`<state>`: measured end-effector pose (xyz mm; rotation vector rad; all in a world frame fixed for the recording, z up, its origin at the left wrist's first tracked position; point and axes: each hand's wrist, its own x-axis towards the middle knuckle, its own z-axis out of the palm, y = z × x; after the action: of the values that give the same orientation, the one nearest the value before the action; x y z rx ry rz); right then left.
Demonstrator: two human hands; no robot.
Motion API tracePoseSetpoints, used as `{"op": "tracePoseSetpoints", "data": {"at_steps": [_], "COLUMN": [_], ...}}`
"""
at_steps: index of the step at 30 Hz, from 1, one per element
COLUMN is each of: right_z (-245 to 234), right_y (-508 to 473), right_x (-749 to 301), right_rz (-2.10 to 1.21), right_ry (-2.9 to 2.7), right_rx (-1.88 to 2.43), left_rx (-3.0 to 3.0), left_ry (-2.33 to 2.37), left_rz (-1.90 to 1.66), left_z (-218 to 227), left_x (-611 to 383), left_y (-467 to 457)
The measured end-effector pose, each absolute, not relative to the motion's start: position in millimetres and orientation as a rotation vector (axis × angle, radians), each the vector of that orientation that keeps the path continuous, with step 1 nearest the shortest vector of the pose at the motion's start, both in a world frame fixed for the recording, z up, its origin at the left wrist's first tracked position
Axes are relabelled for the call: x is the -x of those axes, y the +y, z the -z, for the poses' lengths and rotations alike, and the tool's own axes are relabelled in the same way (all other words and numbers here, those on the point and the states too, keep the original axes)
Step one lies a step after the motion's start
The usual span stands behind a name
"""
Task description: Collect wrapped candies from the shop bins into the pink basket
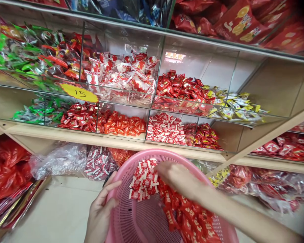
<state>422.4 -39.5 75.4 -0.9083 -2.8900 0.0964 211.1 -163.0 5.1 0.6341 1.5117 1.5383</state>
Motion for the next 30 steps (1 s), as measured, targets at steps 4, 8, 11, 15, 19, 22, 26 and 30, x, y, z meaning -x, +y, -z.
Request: {"op": "tracePoseSetpoints", "data": {"at_steps": [4,8,11,15,19,22,26,30], "right_z": [-33.9,-19.3,-17.9,-13.4,-5.6,-1.9,3.0,8.4], "right_y": [-67.6,-71.5,-71.5,-74.6,-76.1,-75.1,-75.0,-76.9], "right_x": [-402.1,-393.2,-389.8,-386.1,-384.5,-384.8,-386.0,-387.3], "right_rz": [0.019,0.064,0.113,0.217,0.333,0.360,0.356,0.334], "right_ry": [-3.085,-3.107,-3.159,-3.205,-3.169,-3.150,-3.156,-3.179], "right_rx": [0.649,0.658,0.673,0.623,0.519,0.479,0.493,0.509], "left_rx": [-0.638,-0.636,-0.643,-0.650,-0.640,-0.643,-0.643,-0.647], "left_ry": [1.494,1.475,1.458,1.445,1.436,1.447,1.446,1.428], "left_rz": [-1.549,-1.557,-1.560,-1.570,-1.579,-1.571,-1.564,-1.562], "left_z": [-5.1,-4.2,-3.5,-3.5,-3.6,-2.9,-1.0,1.0], "left_x": [-211.6,-212.2,-212.4,-212.5,-212.0,-210.8,-209.9,-209.8], "left_y": [-164.4,-165.3,-164.7,-163.6,-163.5,-163.6,-164.9,-165.8]}}
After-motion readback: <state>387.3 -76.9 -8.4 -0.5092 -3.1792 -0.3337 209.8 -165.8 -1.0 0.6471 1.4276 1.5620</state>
